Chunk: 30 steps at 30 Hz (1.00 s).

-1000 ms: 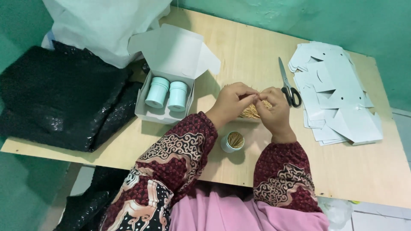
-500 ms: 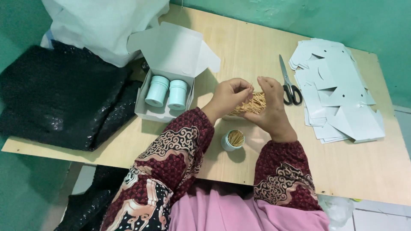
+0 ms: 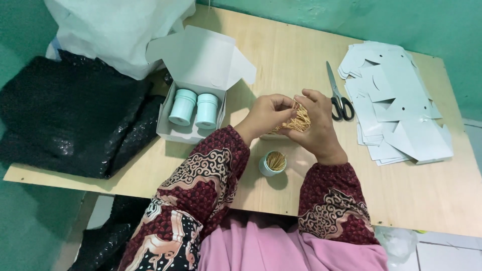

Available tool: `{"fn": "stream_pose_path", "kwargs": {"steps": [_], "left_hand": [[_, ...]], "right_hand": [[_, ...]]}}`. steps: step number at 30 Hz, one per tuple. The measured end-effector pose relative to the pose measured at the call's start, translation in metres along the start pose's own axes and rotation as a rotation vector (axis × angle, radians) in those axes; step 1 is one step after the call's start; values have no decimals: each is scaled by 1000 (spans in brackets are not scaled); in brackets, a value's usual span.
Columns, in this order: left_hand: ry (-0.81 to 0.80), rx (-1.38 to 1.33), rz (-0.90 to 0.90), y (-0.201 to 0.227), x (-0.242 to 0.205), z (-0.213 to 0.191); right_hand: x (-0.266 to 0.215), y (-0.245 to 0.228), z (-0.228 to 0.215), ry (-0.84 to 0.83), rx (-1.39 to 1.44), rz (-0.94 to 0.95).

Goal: The person sits at a table and repeatedly picks up toothpicks from a clear plastic container, separating them by hand, and placing them into a small cylindrical container. The process is repetitive and continues throughout the clip.

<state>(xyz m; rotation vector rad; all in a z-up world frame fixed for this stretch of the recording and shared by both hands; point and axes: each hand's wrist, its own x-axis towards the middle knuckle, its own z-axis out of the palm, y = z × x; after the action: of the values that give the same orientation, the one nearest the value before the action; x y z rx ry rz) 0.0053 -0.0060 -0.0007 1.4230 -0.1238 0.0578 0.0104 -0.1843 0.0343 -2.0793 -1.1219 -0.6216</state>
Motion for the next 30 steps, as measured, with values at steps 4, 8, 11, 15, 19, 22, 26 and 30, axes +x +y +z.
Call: {"fn": "stream_pose_path", "kwargs": {"steps": [4,8,11,15,19,22,26,30], "left_hand": [[-4,1,11,11,-6,1],[5,17,57,16,-8,2],[24,42,98,12,-8,2],[44,82,127,0,-3,3],[41,130,137,2,-4,2],[48,183,143,0,-3,4],[56,288,150,-2,-3,6],[51,357,172,-1,-2,8]], "right_hand": [[0,-3,-4,-15,40,12],[-3,16,-2,67,150,54],[-9,29,-8,78,24,79],[-18,51,-5,-103,-255,116],[-14,36,-4,-278,-496,250],[-7,31,-5,-430,-667,239],[1,21,-5,-585,-696,274],[8,16,-4,-707,-765,317]]}}
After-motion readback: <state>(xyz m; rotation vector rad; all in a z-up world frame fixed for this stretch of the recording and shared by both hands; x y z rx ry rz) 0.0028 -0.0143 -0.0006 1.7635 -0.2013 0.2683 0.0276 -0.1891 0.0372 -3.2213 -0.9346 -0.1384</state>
